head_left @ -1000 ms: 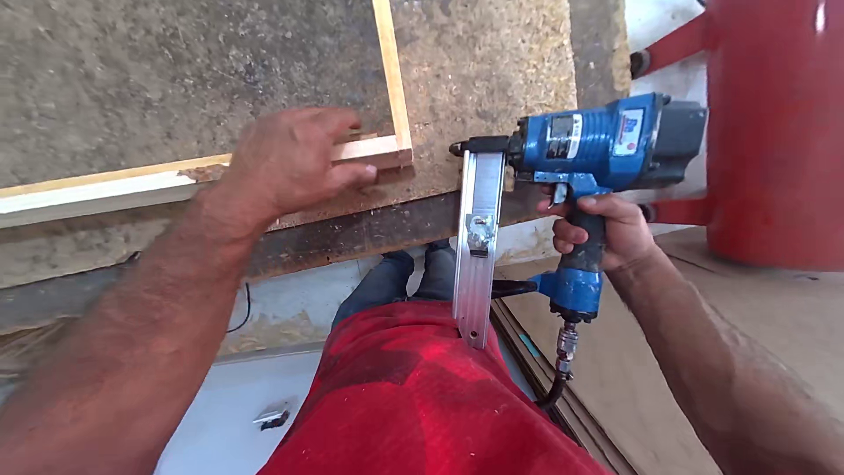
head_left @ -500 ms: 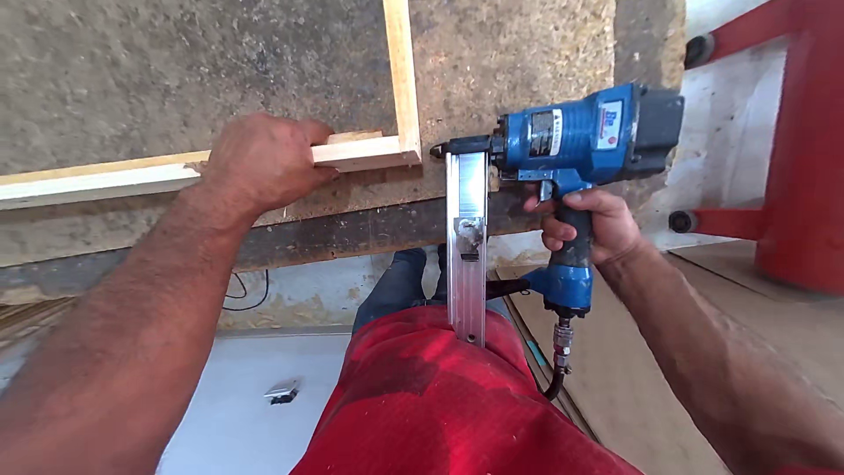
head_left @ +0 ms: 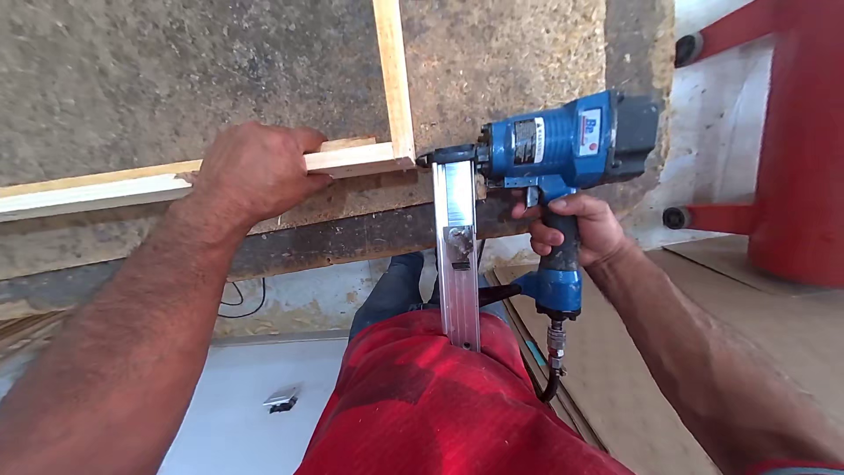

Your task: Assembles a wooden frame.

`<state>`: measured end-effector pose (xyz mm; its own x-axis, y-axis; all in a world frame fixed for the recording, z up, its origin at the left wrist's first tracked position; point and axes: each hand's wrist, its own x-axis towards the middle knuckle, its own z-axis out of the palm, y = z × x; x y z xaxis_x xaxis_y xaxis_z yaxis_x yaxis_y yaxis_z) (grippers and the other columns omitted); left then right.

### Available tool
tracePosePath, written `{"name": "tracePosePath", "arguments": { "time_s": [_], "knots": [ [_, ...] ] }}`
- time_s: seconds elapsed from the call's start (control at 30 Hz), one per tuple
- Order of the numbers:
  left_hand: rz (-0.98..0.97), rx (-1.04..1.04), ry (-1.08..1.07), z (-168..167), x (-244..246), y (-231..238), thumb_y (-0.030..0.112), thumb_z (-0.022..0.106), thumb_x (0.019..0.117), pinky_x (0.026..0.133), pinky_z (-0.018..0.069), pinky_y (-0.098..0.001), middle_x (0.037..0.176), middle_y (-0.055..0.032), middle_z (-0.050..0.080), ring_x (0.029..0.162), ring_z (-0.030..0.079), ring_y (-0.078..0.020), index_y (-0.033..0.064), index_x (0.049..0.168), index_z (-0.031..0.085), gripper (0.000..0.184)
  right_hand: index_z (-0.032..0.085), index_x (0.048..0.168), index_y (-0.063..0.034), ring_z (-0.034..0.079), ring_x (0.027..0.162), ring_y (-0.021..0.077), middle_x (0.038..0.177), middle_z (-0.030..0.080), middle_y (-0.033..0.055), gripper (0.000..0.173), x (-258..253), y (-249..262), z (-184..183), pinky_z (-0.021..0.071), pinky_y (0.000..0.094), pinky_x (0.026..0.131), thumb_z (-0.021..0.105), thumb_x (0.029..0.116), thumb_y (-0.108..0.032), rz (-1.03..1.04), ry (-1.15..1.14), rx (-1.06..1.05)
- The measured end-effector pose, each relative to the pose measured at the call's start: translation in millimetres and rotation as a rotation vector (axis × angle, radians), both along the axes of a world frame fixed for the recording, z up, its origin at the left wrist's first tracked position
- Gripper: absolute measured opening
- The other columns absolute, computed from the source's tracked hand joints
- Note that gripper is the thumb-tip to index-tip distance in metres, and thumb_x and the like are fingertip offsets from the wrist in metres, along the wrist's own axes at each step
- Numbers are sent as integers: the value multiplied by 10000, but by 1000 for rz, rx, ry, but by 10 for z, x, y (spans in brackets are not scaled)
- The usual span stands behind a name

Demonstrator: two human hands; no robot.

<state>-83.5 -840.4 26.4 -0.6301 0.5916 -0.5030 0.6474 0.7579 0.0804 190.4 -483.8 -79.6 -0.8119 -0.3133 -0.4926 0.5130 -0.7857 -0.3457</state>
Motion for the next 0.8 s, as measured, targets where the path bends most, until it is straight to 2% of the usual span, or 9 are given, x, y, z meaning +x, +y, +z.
{"name": "tracePosePath", "arguments": {
  "time_s": [0.23,0.33,0.43,0.6,0.8],
  "knots": [
    [-27,21,20,-19,-8,-8,371,743,931,730,517,-715,974,-199,729,895,705,-462,157,1233,688,374,591,1337,-76,651,564,138,1124,727,173,394,-34,10,52,576,273,519,531,984,-239,3,-33,37],
    [-40,35,12,-31,-8,-15,335,745,934,718,519,-705,956,-208,719,883,702,-462,125,1207,686,348,585,1337,-72,645,553,136,1122,727,177,398,-59,44,37,573,275,508,539,975,-230,24,-30,50],
    [-39,44,9,-51,-15,-26,347,741,933,727,519,-708,971,-216,720,889,702,-465,119,1230,685,379,592,1330,-70,643,559,128,1131,721,168,395,-94,107,-4,580,276,524,560,975,-241,62,-12,25],
    [-59,62,29,-79,-11,-49,375,687,941,691,520,-693,975,-223,714,867,702,-470,106,1219,676,387,624,1255,-54,633,537,146,1092,720,184,335,-147,155,10,580,303,513,546,962,-196,87,-22,81],
    [-73,28,51,-110,6,-28,389,674,951,695,528,-684,975,-236,709,875,705,-471,67,1191,674,402,633,1290,-62,616,525,136,998,707,148,333,-238,189,12,595,305,521,579,997,-211,137,-3,124]
  ]
}}
